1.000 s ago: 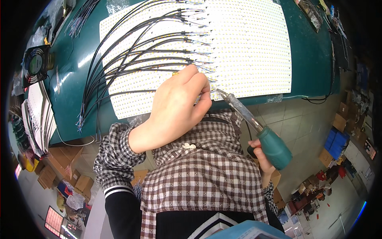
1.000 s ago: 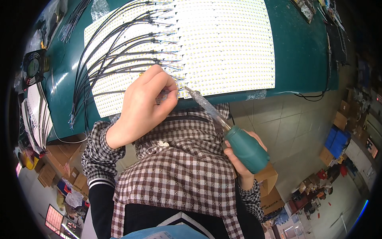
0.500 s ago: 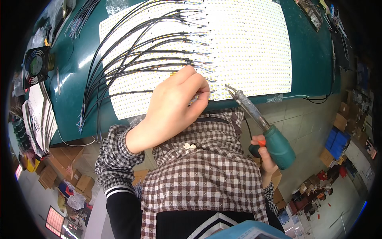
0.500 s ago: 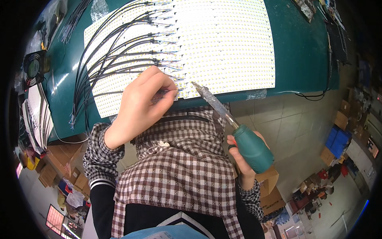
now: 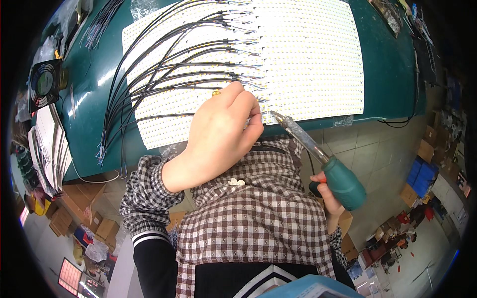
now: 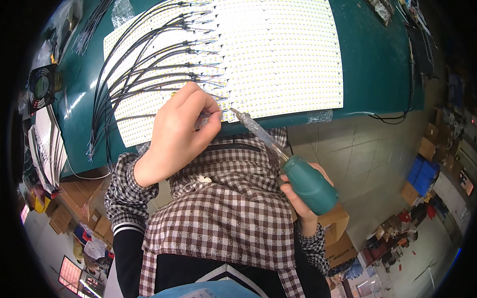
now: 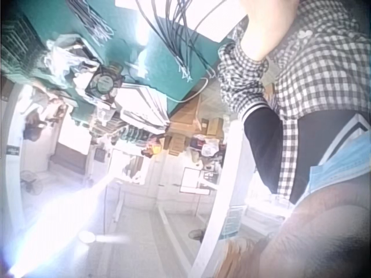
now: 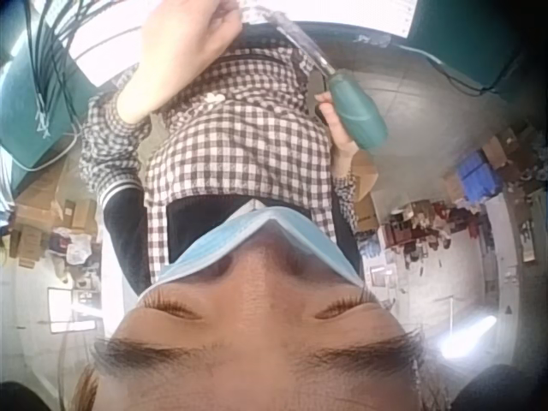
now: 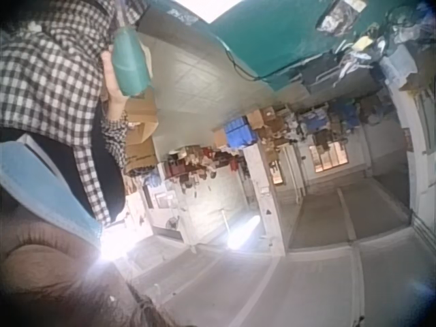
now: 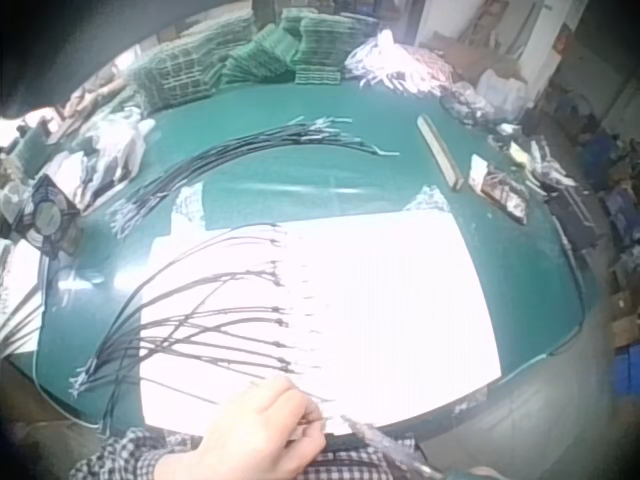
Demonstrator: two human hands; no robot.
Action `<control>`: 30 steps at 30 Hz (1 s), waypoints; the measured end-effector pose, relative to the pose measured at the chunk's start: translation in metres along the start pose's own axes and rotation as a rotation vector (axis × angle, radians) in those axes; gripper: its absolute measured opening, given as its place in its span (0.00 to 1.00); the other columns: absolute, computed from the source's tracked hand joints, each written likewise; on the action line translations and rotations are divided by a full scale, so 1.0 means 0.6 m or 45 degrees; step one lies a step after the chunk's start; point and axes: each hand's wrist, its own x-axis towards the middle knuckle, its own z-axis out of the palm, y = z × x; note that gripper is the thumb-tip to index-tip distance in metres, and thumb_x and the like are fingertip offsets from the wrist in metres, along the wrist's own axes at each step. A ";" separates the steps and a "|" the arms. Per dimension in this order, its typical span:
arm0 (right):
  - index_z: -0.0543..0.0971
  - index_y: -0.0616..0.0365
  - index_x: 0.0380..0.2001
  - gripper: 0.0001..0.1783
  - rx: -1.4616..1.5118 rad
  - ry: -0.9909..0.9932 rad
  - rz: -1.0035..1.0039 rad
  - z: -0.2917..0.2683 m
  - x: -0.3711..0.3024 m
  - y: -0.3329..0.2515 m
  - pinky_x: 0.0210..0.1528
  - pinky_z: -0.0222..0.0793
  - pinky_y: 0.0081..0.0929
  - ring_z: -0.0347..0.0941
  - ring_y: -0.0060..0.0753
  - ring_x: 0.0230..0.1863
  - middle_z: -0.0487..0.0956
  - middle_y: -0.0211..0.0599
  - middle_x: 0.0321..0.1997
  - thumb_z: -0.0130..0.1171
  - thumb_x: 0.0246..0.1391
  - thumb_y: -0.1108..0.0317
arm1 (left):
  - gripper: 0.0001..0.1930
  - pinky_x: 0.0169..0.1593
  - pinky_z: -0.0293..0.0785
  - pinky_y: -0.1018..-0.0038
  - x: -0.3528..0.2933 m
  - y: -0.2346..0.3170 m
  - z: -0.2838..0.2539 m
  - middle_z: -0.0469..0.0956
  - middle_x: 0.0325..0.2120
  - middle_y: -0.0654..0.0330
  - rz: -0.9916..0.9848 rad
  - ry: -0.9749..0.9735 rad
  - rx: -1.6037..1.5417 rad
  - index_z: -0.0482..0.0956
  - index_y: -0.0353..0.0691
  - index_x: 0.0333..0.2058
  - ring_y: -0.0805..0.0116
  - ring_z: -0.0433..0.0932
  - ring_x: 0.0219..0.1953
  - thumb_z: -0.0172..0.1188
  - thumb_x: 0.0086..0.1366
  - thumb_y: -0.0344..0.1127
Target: The person uses a soldering iron to attach black wires to a large LED panel. They hold the wires in place with one hand while applying heat and solder with the other, working sequentially along the edge of the panel.
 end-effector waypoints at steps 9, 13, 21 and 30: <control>0.87 0.60 0.34 0.13 0.003 -0.001 -0.004 0.004 0.001 -0.001 0.47 0.75 0.33 0.81 0.34 0.39 0.86 0.33 0.33 0.77 0.46 0.66 | 0.07 0.31 0.72 0.60 0.002 0.001 -0.006 0.71 0.27 0.55 -0.017 -0.045 -0.021 0.74 0.38 0.29 0.52 0.76 0.28 0.65 0.55 0.26; 0.85 0.64 0.37 0.15 0.074 0.012 -0.022 0.001 0.004 -0.009 0.44 0.79 0.32 0.82 0.33 0.38 0.85 0.38 0.35 0.76 0.49 0.66 | 0.05 0.32 0.73 0.61 0.006 -0.012 -0.021 0.73 0.28 0.56 0.065 -0.111 -0.117 0.77 0.39 0.31 0.53 0.77 0.30 0.65 0.57 0.26; 0.75 0.70 0.51 0.26 0.320 0.063 -0.022 0.002 -0.001 -0.002 0.46 0.82 0.35 0.83 0.37 0.39 0.83 0.44 0.39 0.73 0.54 0.67 | 0.04 0.31 0.74 0.68 0.003 -0.004 -0.018 0.76 0.28 0.57 -0.144 -0.037 -0.283 0.78 0.38 0.33 0.61 0.79 0.27 0.65 0.60 0.24; 0.69 0.71 0.57 0.34 0.358 0.043 0.079 -0.005 -0.013 0.012 0.49 0.83 0.38 0.84 0.41 0.43 0.84 0.50 0.43 0.73 0.54 0.66 | 0.06 0.31 0.74 0.65 0.002 0.002 -0.007 0.74 0.28 0.56 -0.117 -0.015 -0.168 0.75 0.38 0.30 0.57 0.78 0.28 0.65 0.57 0.24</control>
